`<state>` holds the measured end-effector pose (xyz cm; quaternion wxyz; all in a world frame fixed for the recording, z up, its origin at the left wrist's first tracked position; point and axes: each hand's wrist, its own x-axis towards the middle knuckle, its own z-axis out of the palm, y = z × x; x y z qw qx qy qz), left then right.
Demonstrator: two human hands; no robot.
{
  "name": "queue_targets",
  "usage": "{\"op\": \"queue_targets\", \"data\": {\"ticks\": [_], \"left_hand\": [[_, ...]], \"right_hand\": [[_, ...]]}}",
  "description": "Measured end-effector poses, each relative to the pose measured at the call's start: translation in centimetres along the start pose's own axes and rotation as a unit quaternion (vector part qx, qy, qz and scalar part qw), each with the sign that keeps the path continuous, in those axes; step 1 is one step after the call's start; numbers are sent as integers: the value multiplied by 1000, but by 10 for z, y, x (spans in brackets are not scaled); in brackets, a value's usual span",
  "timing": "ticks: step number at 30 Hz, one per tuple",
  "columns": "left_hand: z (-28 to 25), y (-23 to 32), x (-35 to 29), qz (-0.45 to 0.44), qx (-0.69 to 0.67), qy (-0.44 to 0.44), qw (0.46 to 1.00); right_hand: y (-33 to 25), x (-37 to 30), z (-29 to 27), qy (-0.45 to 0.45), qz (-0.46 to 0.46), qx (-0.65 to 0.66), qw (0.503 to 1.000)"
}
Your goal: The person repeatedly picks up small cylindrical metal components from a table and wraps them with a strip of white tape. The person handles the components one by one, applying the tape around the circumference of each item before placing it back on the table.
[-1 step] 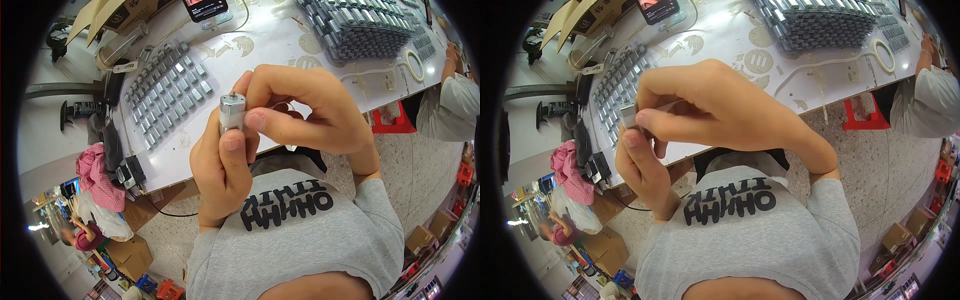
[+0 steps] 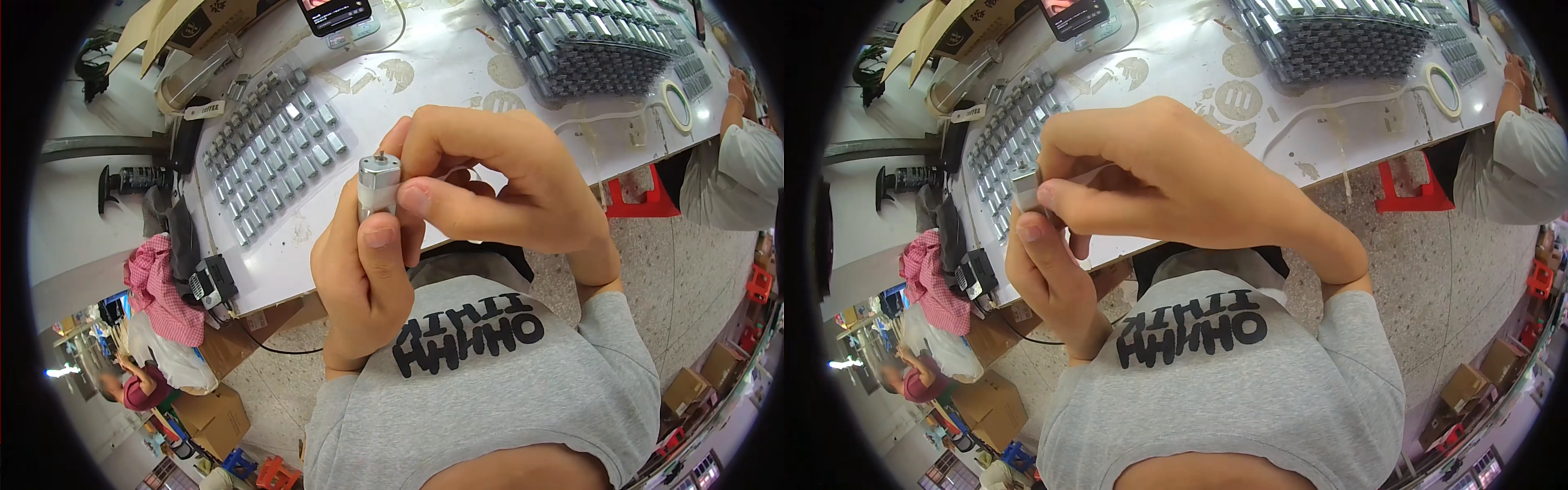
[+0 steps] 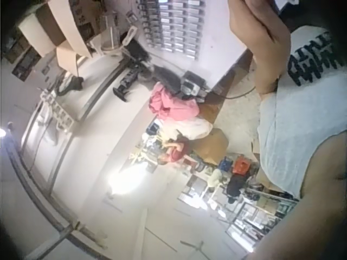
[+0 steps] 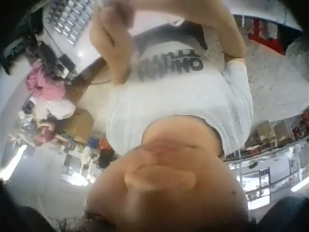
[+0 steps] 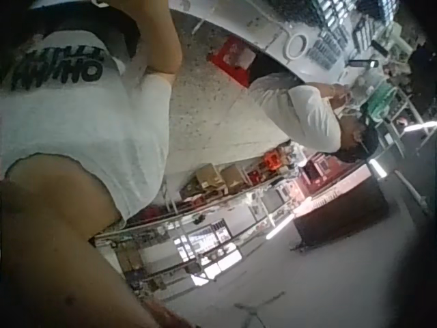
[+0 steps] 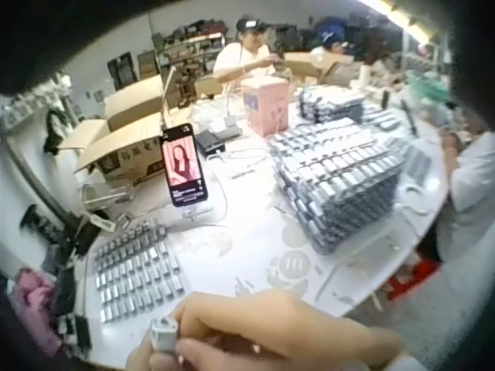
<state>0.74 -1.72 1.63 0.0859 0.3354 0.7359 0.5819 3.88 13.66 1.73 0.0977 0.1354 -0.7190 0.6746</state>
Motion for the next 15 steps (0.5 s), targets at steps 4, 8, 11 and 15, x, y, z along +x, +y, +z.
{"op": "queue_targets", "data": {"ticks": [4, 8, 11, 15], "left_hand": [[6, -9, 0, 65, 71, 62, 993], [13, -11, 10, 151, 106, 108, 977], [6, -9, 13, 185, 109, 53, 975], [5, -12, 7, 169, 72, 35, 982]], "right_hand": [[-4, -2, 3, 30, 1, -57, 998], [-1, 0, -1, 34, -41, -91, 994], [1, -1, -1, 58, -67, -94, 992], [-3, 0, -1, 45, -73, -118, 989]]}}
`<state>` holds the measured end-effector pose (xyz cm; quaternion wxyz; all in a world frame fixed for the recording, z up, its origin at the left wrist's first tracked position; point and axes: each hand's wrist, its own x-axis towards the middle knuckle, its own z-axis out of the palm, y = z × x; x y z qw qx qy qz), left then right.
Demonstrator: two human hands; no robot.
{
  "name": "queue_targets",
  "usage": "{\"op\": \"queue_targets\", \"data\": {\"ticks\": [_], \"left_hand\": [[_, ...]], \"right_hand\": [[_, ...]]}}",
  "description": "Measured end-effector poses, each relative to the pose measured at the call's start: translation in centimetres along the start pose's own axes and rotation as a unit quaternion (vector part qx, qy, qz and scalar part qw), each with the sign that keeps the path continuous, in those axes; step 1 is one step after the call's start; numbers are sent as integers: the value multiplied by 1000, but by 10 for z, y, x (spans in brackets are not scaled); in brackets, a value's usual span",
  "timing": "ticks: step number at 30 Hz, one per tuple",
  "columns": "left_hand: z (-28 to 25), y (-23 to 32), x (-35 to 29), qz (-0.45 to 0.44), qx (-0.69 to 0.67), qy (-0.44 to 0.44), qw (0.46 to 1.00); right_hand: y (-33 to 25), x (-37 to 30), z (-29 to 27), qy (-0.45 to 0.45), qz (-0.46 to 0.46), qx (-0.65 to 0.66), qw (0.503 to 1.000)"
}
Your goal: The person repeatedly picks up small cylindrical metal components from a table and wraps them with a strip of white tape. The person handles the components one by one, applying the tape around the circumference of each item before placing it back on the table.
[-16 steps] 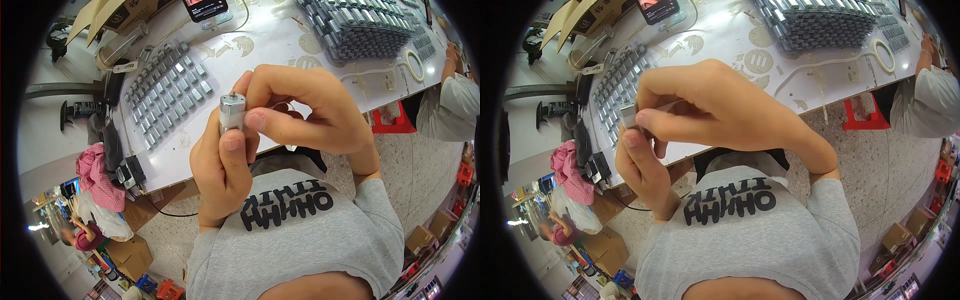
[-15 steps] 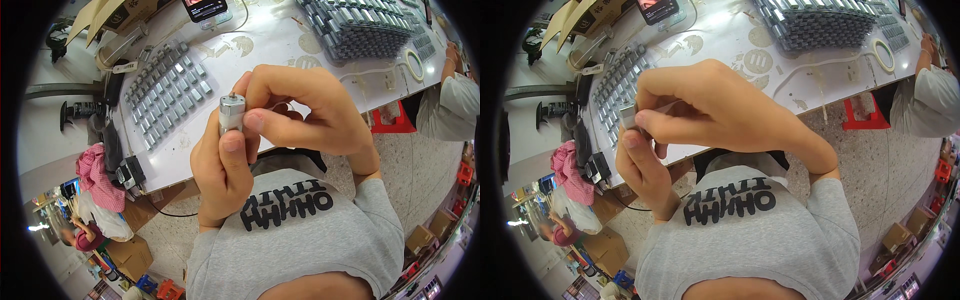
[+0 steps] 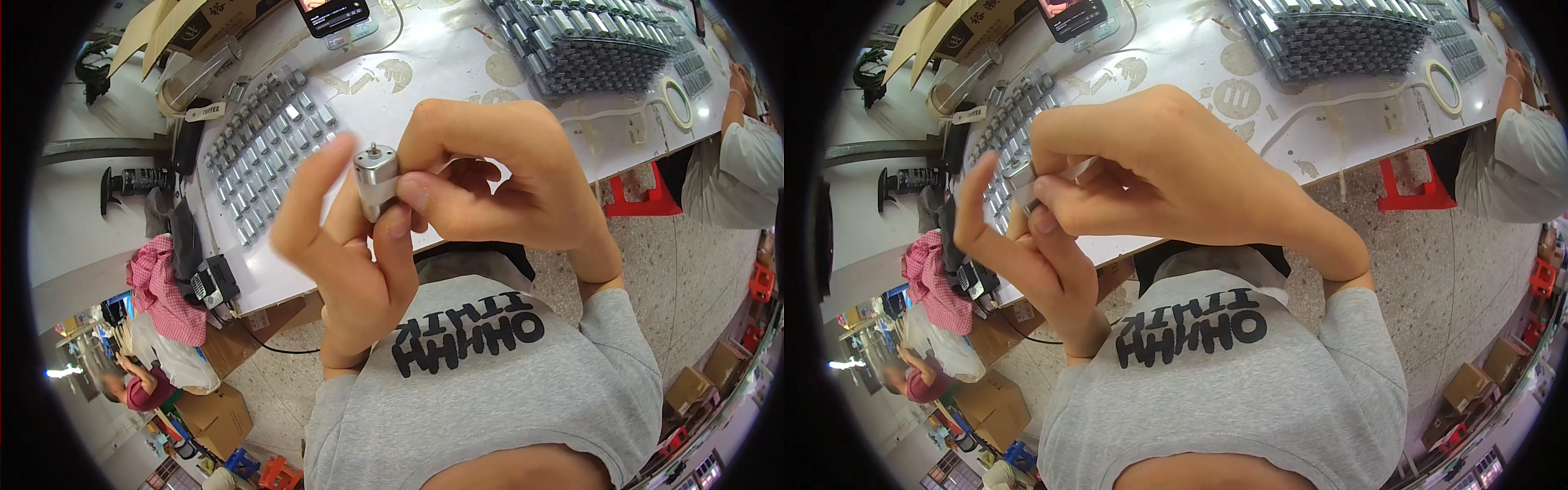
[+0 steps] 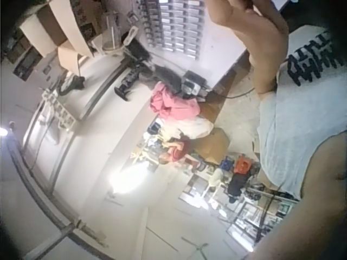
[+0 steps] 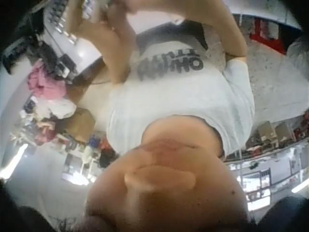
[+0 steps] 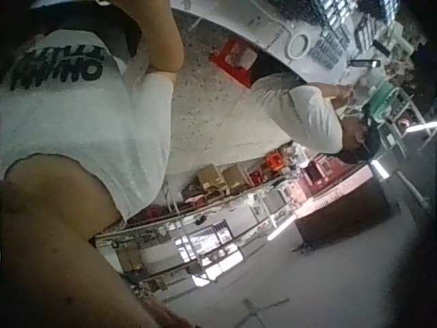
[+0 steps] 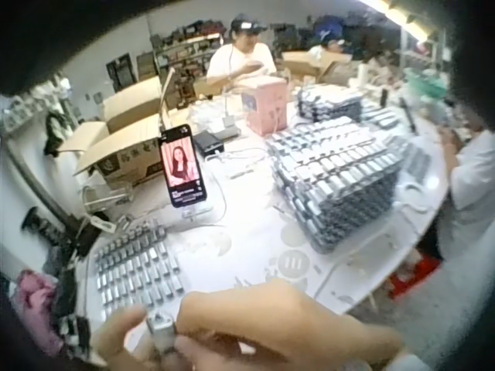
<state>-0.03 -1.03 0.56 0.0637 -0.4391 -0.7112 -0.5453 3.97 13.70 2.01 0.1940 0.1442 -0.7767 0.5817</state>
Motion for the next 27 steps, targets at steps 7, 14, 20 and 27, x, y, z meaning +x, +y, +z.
{"op": "queue_targets", "data": {"ticks": [7, 14, 20, 27], "left_hand": [[5, 6, -5, -98, -109, 47, 988], [8, 11, 0, -154, -176, 47, 971], [8, 0, -5, -107, -139, 36, 984], [5, 5, 3, -119, -52, 54, 990]], "right_hand": [[-2, -1, 0, -34, 131, 146, 980], [3, -2, 1, -28, 54, 125, 990], [1, -3, 3, -4, 69, 109, 992], [3, -2, -4, -25, 57, 71, 996]]}}
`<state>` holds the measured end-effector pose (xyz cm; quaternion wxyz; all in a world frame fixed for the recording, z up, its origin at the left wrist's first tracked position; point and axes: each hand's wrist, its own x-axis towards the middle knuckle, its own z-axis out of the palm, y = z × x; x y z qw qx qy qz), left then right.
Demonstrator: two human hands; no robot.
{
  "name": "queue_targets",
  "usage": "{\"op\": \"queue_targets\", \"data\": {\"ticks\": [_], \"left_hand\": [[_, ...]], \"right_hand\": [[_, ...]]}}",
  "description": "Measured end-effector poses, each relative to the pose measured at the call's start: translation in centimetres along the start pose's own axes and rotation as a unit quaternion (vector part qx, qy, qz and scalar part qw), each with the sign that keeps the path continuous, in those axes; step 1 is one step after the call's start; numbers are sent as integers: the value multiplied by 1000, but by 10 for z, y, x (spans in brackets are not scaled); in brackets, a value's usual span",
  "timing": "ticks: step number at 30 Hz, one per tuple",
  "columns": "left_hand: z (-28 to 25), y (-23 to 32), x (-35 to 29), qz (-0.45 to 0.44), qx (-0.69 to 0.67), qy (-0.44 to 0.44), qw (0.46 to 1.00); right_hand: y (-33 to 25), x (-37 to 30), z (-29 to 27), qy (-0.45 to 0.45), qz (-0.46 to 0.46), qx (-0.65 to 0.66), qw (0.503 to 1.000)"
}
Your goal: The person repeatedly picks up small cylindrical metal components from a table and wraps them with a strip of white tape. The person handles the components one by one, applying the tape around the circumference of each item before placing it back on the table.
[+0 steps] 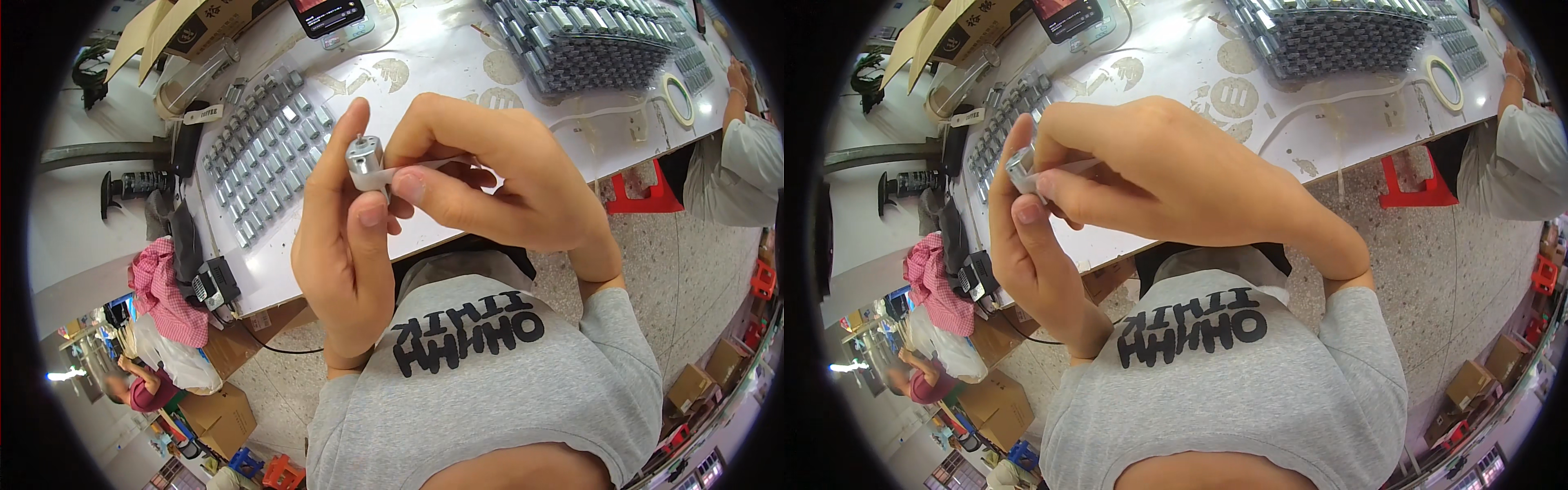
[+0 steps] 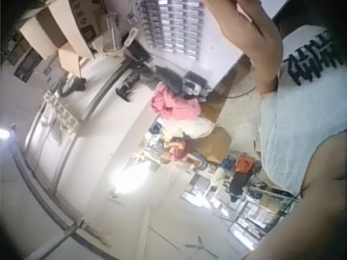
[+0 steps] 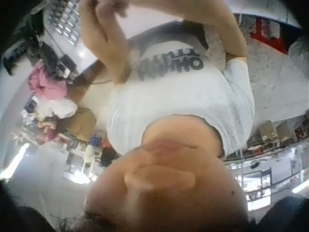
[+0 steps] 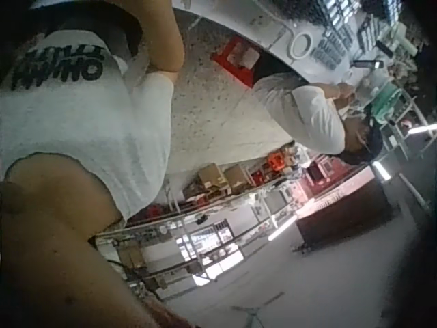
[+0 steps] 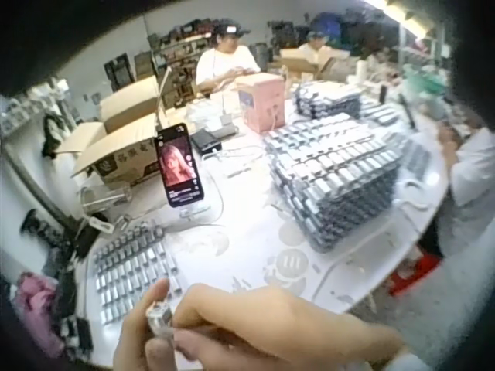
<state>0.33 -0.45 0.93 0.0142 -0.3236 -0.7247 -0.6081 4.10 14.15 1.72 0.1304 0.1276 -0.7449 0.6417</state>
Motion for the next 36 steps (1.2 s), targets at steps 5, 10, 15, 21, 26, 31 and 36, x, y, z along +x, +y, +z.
{"op": "queue_targets", "data": {"ticks": [5, 10, 15, 21, 26, 31, 36], "left_hand": [[0, -7, -2, -38, -133, -14, 990], [-5, 0, -3, -91, -141, -5, 986], [-3, 1, -4, -105, -197, 3, 975], [-2, 1, -6, -117, -267, -7, 956], [2, 5, -6, -110, -265, 9, 958], [9, -1, -2, -71, -163, 70, 981], [3, -3, 0, 29, -43, 18, 999]], "right_hand": [[1, -2, 4, -8, 53, 121, 991], [-5, -1, 0, -39, 112, 167, 979], [0, 0, 3, -27, 45, 183, 982], [0, -1, 7, -4, 37, 178, 983], [-6, 0, 7, 9, 64, 144, 987], [0, 1, 13, 38, 27, 89, 995], [-2, 3, 6, 21, -10, -50, 998]]}}
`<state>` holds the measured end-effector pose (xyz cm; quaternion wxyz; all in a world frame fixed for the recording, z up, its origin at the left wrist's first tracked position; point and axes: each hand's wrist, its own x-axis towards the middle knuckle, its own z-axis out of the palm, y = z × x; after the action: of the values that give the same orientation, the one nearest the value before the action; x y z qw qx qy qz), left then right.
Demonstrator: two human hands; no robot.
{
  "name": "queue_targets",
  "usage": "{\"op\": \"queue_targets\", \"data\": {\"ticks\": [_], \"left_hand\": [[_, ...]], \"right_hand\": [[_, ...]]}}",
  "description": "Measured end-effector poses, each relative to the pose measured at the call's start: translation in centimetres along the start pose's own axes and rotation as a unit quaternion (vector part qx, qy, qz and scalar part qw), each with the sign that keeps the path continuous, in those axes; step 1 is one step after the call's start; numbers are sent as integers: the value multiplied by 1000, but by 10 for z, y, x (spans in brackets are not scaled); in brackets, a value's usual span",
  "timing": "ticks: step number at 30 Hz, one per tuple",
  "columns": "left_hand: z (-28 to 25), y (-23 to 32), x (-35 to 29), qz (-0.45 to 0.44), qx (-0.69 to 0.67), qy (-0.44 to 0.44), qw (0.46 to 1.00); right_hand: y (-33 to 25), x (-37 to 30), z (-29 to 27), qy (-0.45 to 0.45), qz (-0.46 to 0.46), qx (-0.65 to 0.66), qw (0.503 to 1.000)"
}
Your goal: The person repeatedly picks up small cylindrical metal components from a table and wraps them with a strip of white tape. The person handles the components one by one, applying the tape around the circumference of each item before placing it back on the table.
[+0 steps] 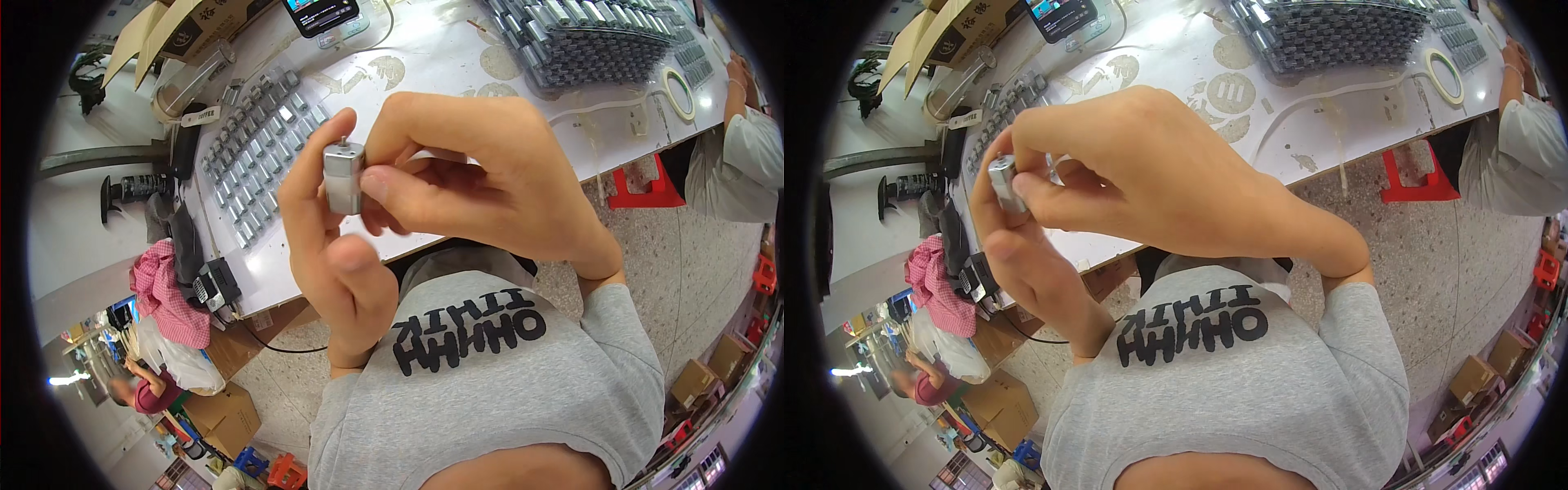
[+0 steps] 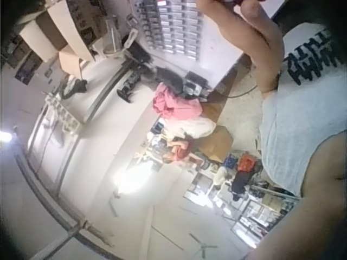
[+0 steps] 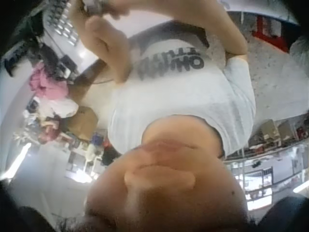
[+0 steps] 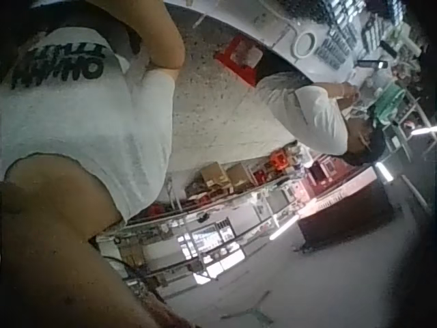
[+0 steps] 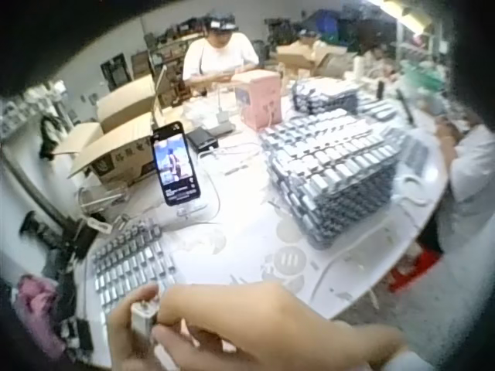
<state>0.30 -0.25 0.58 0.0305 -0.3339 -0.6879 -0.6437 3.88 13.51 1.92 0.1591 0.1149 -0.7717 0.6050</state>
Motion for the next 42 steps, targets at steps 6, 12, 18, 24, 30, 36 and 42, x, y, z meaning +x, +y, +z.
{"op": "queue_targets", "data": {"ticks": [6, 12, 18, 24, 30, 36, 42], "left_hand": [[-3, 2, 4, -33, 103, 7, 994], [1, 0, 1, -40, 29, 19, 999], [3, -1, 1, -48, 27, 31, 998], [-1, 0, 0, -18, 23, -10, 1000], [-19, -5, 6, -45, 180, -105, 977], [-35, -16, 12, -185, -36, -154, 970], [-31, -36, 1, -325, -259, -181, 892]], "right_hand": [[5, -4, 8, 12, 30, 39, 999], [0, -5, 15, 17, 115, 171, 978], [1, -5, 12, 6, 99, 206, 974], [1, -5, 12, 29, 99, 198, 975], [11, -9, 6, 21, 23, -38, 999], [26, -9, 14, 17, -191, -228, 954], [21, -24, 32, -9, -329, -381, 864]]}}
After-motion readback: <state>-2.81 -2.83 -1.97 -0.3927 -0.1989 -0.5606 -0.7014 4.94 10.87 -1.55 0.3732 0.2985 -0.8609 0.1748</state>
